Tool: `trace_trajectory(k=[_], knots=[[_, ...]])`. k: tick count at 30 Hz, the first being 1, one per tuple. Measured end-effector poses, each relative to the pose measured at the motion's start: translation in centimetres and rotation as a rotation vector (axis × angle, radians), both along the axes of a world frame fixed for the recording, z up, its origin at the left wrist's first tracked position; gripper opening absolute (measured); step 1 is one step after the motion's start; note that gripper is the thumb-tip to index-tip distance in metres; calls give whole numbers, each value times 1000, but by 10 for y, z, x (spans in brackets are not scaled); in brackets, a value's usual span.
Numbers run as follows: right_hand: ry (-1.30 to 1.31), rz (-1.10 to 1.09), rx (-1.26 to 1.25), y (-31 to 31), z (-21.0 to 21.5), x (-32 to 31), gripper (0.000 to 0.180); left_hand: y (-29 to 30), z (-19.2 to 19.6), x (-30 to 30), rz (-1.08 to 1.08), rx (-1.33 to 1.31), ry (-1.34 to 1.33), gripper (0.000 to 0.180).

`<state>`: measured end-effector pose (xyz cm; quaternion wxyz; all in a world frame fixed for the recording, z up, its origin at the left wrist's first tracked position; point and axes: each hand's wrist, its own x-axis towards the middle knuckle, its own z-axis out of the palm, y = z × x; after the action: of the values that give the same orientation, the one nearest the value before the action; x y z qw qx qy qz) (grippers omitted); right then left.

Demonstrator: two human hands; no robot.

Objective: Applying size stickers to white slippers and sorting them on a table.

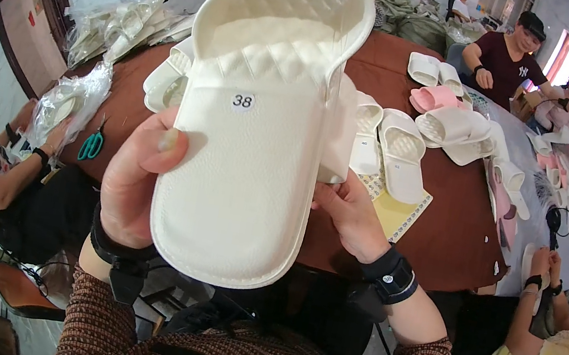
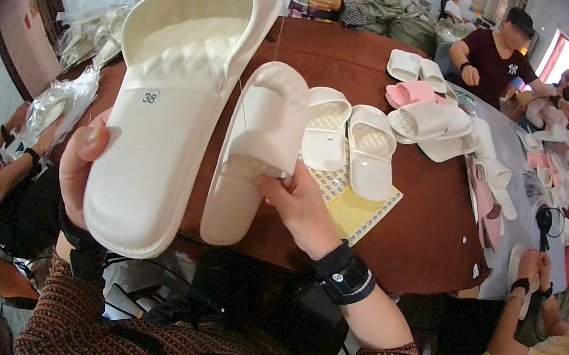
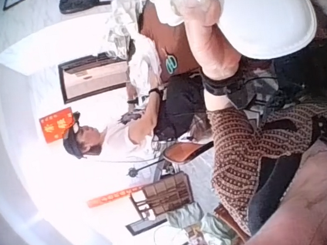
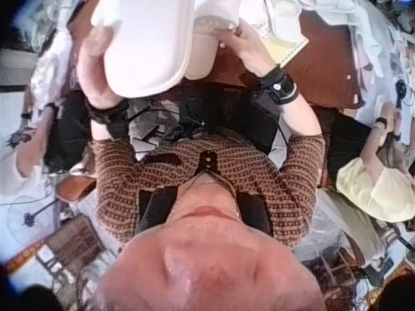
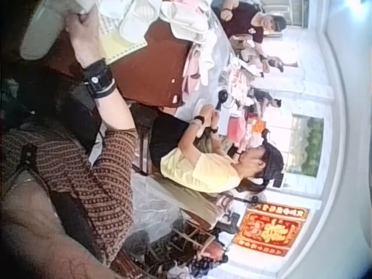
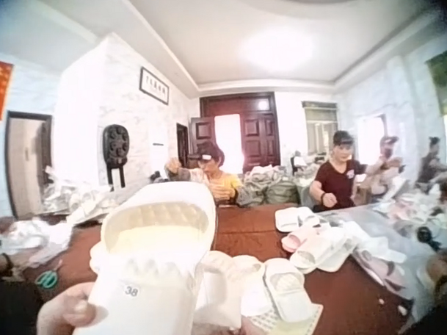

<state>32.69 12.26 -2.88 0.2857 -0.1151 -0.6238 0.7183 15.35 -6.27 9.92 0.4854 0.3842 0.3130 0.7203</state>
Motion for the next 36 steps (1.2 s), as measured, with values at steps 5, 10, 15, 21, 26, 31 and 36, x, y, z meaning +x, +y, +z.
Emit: trace_trajectory(k=[5,10,15,21,26,31,36], knots=[[2,-82,-133,6,-2,2,44,-1,-26,-13,70,-60,93,48],[-134,-160,-71,10,5,14,41,-3,-70,-20,136,-166,84,36],[-55,-223,-124,11,-1,4,42,-6,-109,-27,136,-309,92,31],[-251,-357,286,26,-16,-7,51,1,-139,-32,192,-487,160,25],[-282,-423,719,19,-26,10,52,-2,-131,-31,171,-585,326,27],[-304,-483,954,1,-7,47,37,-4,-136,-30,674,-501,1225,26],[-312,-644,824,13,9,94,25,-3,-135,-31,745,-242,1350,14]])
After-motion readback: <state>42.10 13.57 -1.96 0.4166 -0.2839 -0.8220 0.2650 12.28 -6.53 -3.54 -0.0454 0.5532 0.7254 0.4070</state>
